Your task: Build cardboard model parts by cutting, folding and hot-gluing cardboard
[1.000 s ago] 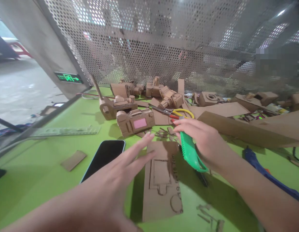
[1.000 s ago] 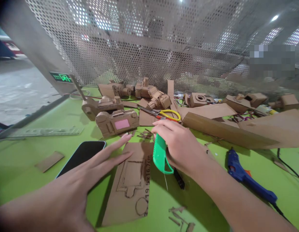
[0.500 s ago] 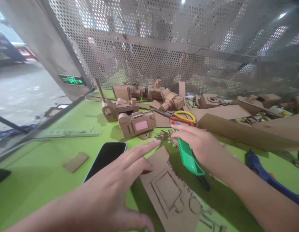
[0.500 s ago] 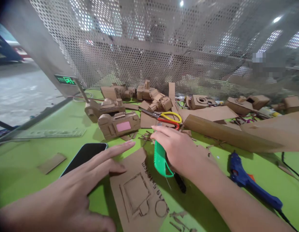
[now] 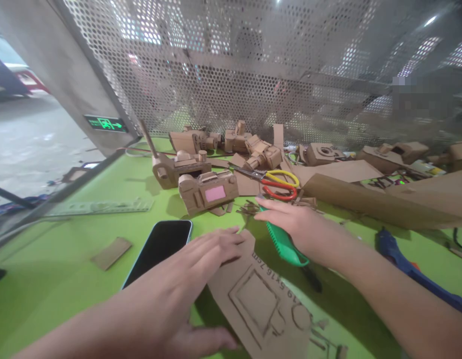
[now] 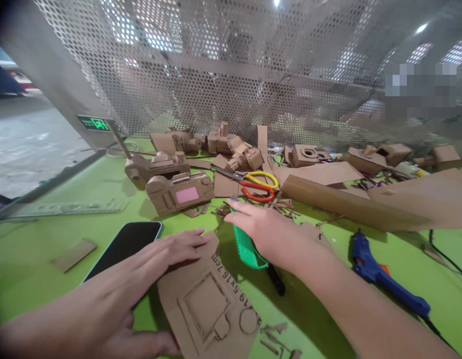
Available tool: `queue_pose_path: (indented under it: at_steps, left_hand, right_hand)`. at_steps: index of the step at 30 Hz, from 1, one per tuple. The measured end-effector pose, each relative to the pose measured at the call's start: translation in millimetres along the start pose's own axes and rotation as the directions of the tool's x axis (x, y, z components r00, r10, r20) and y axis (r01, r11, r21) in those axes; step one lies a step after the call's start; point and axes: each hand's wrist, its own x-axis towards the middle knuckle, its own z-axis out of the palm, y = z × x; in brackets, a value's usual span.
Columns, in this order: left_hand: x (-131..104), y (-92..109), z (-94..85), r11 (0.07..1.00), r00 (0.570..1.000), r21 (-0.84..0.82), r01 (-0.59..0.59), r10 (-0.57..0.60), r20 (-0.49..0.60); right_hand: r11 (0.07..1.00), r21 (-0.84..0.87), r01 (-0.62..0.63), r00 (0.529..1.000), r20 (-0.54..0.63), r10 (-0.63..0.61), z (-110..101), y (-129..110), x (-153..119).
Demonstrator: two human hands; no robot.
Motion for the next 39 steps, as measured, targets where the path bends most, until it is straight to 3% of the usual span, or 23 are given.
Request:
queue_pose_path:
  at_steps: [7,11,15,19,23,26,29,32,35,37,39]
  left_hand:
    - [-6,-6,3.5,0.999,1.000,0.031,-0.013,0.013,0.017]
    - [-7,-5,0.9,1.000,0.997,-0.009,0.000,0.001,0.076]
    - [-2,1,-2.5,1.000,0.999,0.019,0.002,-0.003,0.051]
    - [2,3,-3.4,0.999,1.000,0.048,0.011,-0.011,0.012]
    - [-3,-5,1.2,0.999,0.999,0.039,0.032,-0.031,-0.020]
    - [-5,-9,4.2,0.999,0.999,0.015,0.034,-0.034,-0.010]
    - [-5,-9,5.1,0.999,0.999,-0.003,0.032,-0.032,0.008]
    - [-4,-9,5.7,0.999,0.998,-0.002,0.054,-0.054,0.019]
    - [-5,-10,6.5,0.997,0.997,-0.005,0.072,-0.072,0.032]
    - [-7,-10,7.3,0.997,0.997,-0.005,0.075,-0.075,0.034]
    - [-9,-10,8.7,0.997,0.997,0.006,0.080,-0.081,0.015]
  right_hand:
    - [0.988,-0.017,0.154,0.986,0.063,-0.152,7,-8,-1]
    - [0.975,-0.031,0.219,0.975,-0.027,-0.220,3,-6,1]
    - [0.995,-0.094,0.038,0.960,-0.271,-0.062,-7,9,3]
    - [0.978,-0.098,-0.182,0.875,-0.471,0.116,-18,18,3]
    - [0.964,0.026,-0.263,0.788,-0.571,0.231,-29,8,3]
    - [0.900,0.352,-0.258,0.789,-0.461,0.406,-37,-2,3]
    - [0.725,0.637,-0.261,0.808,-0.267,0.525,-41,-4,4]
    - [0.527,0.831,-0.177,0.835,-0.156,0.528,-43,-1,6]
    - [0.308,0.949,-0.070,0.887,-0.082,0.454,-48,2,5]
    - [0.318,0.947,-0.043,0.906,-0.098,0.413,-55,1,3]
    - [0.528,0.838,-0.136,0.896,-0.124,0.427,-63,0,-1]
